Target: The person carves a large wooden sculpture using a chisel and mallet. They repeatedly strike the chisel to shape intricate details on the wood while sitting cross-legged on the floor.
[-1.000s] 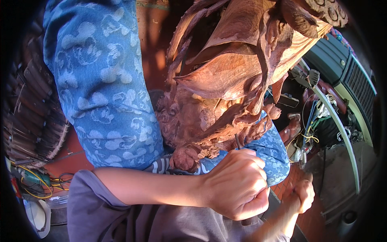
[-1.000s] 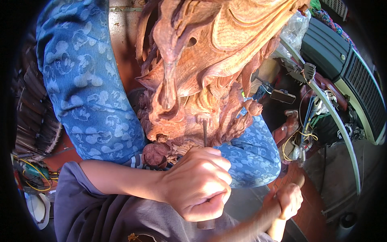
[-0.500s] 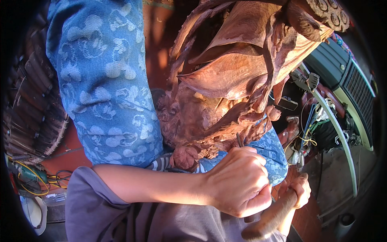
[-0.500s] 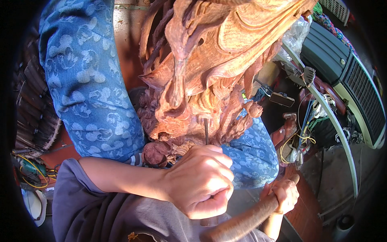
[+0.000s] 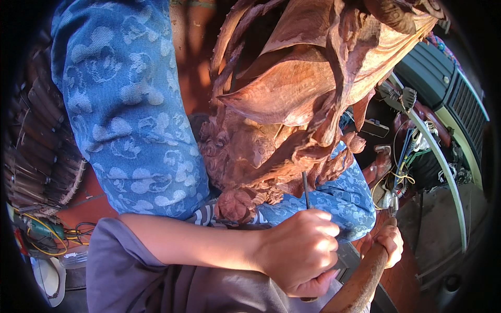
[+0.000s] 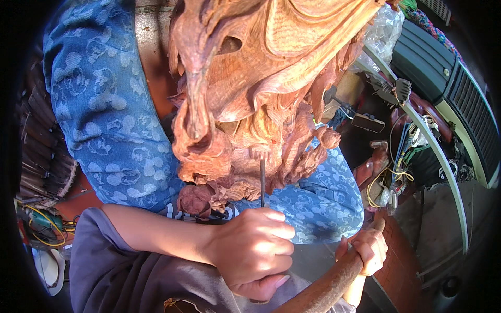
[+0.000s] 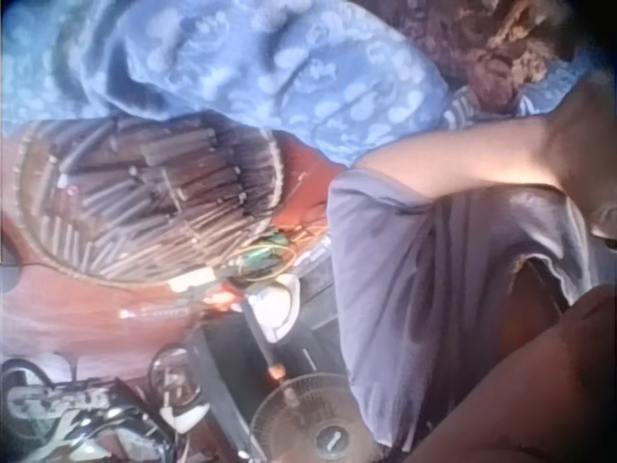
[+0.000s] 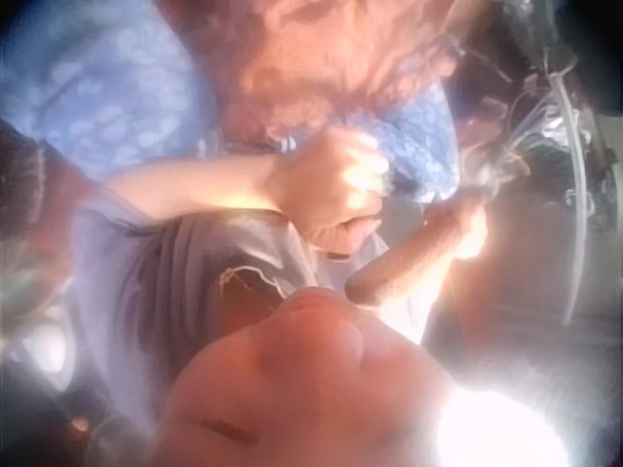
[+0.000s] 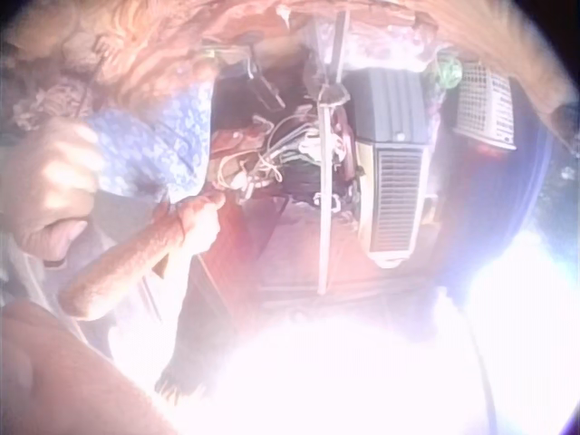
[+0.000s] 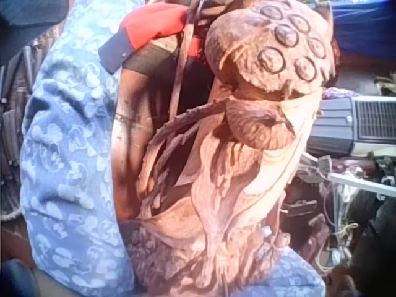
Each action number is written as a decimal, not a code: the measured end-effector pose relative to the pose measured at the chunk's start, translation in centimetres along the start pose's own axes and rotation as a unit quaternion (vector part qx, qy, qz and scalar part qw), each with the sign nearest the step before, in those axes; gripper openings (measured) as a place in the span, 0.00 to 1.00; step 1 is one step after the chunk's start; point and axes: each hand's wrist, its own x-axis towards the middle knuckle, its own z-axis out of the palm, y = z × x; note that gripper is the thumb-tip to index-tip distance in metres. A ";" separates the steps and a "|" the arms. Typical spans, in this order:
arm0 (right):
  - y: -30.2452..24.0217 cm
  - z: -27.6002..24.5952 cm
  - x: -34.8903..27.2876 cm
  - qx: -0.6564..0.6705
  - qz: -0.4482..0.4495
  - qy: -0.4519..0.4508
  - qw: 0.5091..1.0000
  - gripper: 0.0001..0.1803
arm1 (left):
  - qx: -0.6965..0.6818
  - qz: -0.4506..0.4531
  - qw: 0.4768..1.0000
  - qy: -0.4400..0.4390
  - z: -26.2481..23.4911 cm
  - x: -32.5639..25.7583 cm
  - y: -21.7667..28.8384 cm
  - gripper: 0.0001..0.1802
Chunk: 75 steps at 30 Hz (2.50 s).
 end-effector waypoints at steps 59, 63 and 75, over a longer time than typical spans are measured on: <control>19.8 12.5 -27.0 0.232 0.490 0.227 0.809 0.16 | 0.603 -0.389 0.697 0.008 -1.3 -5.6 7.0 0.39; 19.3 13.6 -25.1 0.224 0.473 0.208 0.827 0.28 | 0.612 -0.369 0.697 0.063 -0.2 -5.0 7.3 0.36; 19.0 11.8 -23.7 0.083 0.355 0.168 0.916 0.27 | 0.581 -0.419 0.697 0.020 -2.7 -5.2 6.0 0.42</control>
